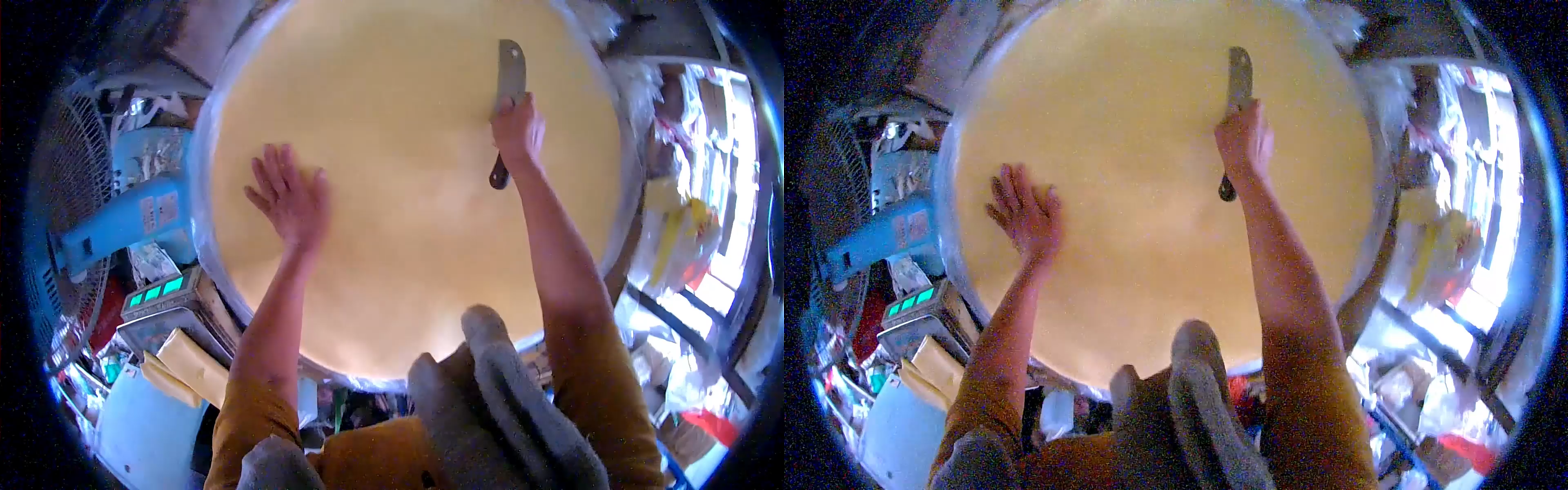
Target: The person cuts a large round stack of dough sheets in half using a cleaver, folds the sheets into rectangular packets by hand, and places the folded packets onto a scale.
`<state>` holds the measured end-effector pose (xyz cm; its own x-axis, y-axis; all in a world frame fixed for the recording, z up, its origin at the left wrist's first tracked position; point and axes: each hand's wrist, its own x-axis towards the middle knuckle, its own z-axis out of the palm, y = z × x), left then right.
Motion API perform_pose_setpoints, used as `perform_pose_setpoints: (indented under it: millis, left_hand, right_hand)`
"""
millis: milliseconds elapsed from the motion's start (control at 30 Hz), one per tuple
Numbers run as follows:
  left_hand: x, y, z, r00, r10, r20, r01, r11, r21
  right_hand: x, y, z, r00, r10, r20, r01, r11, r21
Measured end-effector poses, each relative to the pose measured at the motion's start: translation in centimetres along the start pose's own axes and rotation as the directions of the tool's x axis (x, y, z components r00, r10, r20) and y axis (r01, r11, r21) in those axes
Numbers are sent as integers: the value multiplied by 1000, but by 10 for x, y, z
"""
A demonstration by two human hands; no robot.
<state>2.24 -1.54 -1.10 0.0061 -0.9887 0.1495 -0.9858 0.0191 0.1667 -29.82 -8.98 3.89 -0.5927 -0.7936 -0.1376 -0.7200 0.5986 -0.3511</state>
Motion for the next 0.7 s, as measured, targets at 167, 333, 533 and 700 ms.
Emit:
perform_pose_setpoints:
  millis: [167, 333, 533, 700]
  left_hand:
    - [5, -2, 1, 999, -19, 37, 19, 1000, 2]
    - [2, -1, 7, 999, 4, -36, -3, 1000, 26]
    - [1, -5, 2, 1000, -4, -4, 4, 998, 57]
    - [0, 2, 2, 1000, 11, -25, -10, 1000, 23]
  right_hand:
    - [2, -10, -30, 986, 43, 159, -53, 997, 56]
    - [-35, 16, -26, 986, 56, 157, -48, 997, -52]
    - [-19, 14, 4, 998, -43, 36, 42, 998, 37]
    - [-61, 10, -47, 975, 91, 203, -97, 995, 21]
